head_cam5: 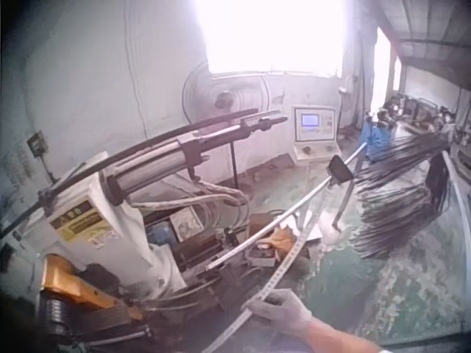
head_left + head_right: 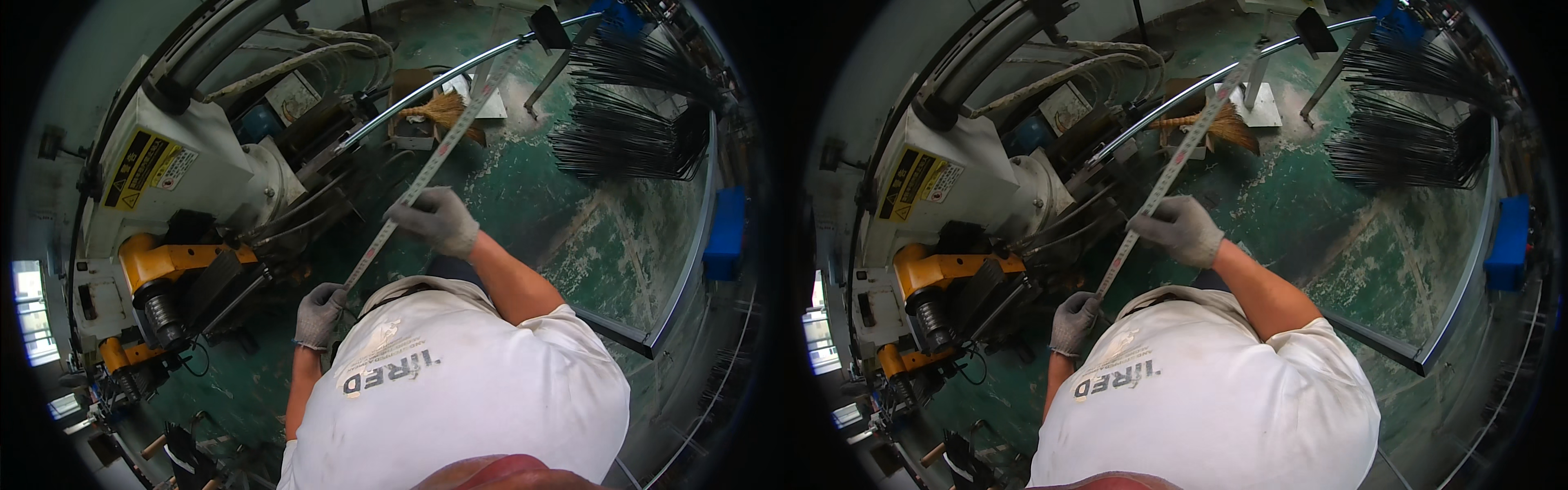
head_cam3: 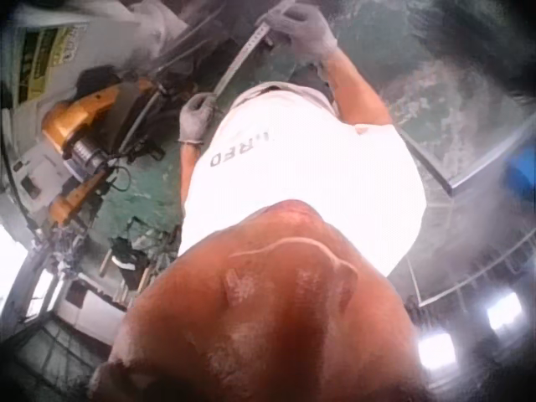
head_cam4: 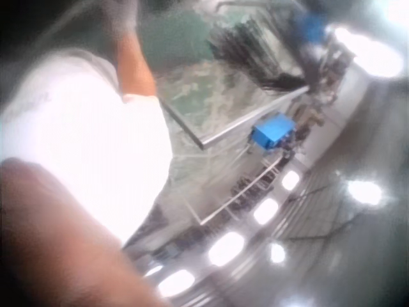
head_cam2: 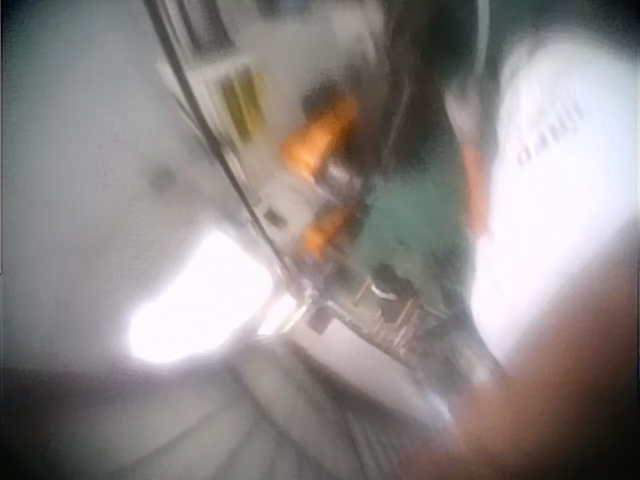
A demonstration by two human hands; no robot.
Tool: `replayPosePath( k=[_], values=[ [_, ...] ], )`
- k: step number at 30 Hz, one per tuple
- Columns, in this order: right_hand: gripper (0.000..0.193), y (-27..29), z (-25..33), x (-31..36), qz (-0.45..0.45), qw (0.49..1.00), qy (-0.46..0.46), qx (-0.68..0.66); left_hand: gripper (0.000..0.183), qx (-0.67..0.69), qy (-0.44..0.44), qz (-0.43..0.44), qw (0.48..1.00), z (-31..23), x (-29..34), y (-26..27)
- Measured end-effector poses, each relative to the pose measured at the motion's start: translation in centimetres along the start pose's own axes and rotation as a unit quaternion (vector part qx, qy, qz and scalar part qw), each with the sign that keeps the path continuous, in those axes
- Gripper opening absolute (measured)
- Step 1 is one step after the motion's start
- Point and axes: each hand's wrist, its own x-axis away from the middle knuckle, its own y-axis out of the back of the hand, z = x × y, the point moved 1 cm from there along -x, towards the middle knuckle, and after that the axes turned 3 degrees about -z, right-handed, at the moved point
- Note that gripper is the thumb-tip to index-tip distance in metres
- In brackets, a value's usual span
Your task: The person measures the length of a metal rod using a tape measure while the rod is positioned within a fabrication machine, then removes the rod from the machine by hand.
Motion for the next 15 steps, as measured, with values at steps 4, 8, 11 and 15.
replayPosePath(
  k=[4,8,11,15],
  values=[
    [0.022,2.8,-0.6,-0.9,0.110,0.960,0.114,0.232,0.048,0.147,0.038,0.078,0.985,-5.3,-4.4,-10.3],
    [0.022,12.9,0.5,-2.1,0.117,0.941,0.161,0.275,0.052,0.270,0.020,0.132,0.954,-10.8,-8.5,-18.1],
    [0.021,22.4,2.8,-2.5,-0.037,0.974,0.121,0.188,0.059,0.244,0.023,0.135,0.960,-15.1,-11.2,-21.8],
    [0.029,36.0,4.5,-4.9,-0.264,0.950,0.115,0.116,0.058,0.187,-0.003,0.143,0.972,-20.3,-16.8,-26.0]
  ],
)
